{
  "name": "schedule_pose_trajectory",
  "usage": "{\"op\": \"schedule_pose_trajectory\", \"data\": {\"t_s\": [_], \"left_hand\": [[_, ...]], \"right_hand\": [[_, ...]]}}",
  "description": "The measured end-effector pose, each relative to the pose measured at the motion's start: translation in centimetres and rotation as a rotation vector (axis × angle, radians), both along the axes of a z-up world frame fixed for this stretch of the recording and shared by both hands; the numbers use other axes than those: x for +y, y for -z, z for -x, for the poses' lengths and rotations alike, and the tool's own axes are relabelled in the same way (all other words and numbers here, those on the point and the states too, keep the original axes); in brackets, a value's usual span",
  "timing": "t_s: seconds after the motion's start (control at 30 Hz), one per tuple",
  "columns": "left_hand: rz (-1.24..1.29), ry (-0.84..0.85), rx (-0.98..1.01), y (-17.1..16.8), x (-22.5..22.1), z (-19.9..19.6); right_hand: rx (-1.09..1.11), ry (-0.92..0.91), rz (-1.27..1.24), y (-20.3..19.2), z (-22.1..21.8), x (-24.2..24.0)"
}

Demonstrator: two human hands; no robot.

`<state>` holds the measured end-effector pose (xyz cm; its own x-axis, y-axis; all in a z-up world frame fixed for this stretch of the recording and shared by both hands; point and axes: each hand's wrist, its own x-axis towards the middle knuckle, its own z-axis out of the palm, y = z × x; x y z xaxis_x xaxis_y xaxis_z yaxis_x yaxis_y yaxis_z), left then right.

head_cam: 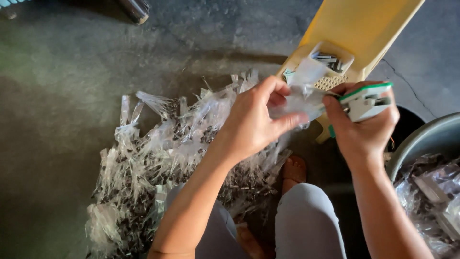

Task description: The person is manually stapling paper labels onto small plastic bags containing items.

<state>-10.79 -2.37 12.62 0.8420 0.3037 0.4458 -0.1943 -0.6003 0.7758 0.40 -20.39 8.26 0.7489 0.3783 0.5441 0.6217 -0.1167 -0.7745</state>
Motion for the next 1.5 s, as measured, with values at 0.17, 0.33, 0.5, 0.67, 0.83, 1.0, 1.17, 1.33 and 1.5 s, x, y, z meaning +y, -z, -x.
{"op": "schedule_pose_trajectory", "data": {"t_s": [0.17,0.33,0.5,0.67,0.83,1.0,1.17,1.33,1.5], "left_hand": [[-0.198,-0.072,-0.254,0.9,0.6,-0.7],[-0.011,0.145,-0.286,0.9,-0.6,-1.4],[-0.135,0.141,-0.309,1.2,-0.7,0.7],[0.007,0.225,-0.287,2.2,-1.7,0.8],[0.271,0.009,-0.208,1.2,-2.8,0.6],[0.715,-0.002,-0.243,6.1,-1.8,-0.9],[0.561,-0.147,-0.281,8.4,-1.9,-1.6],[0.497,-0.038,-0.202,8.7,-2.7,-2.6],[0.350,-0.119,-0.214,8.4,-4.6,-2.8]], "right_hand": [[0.106,-0.097,-0.045,-2.0,0.2,-0.7],[0.259,-0.118,-0.027,-2.9,0.2,-0.8],[0.413,-0.186,-0.200,-1.3,-0.1,-0.8],[0.446,-0.090,-0.300,-1.2,0.3,-0.7],[0.308,-0.092,-0.194,-1.7,1.4,0.1],[0.197,-0.122,-0.301,-0.4,0.7,0.7],[-0.086,-0.166,-0.253,1.5,-1.1,0.3],[0.042,-0.115,-0.459,1.9,-2.6,-0.2],[0.083,0.006,-0.135,3.0,-3.4,3.7]]}}
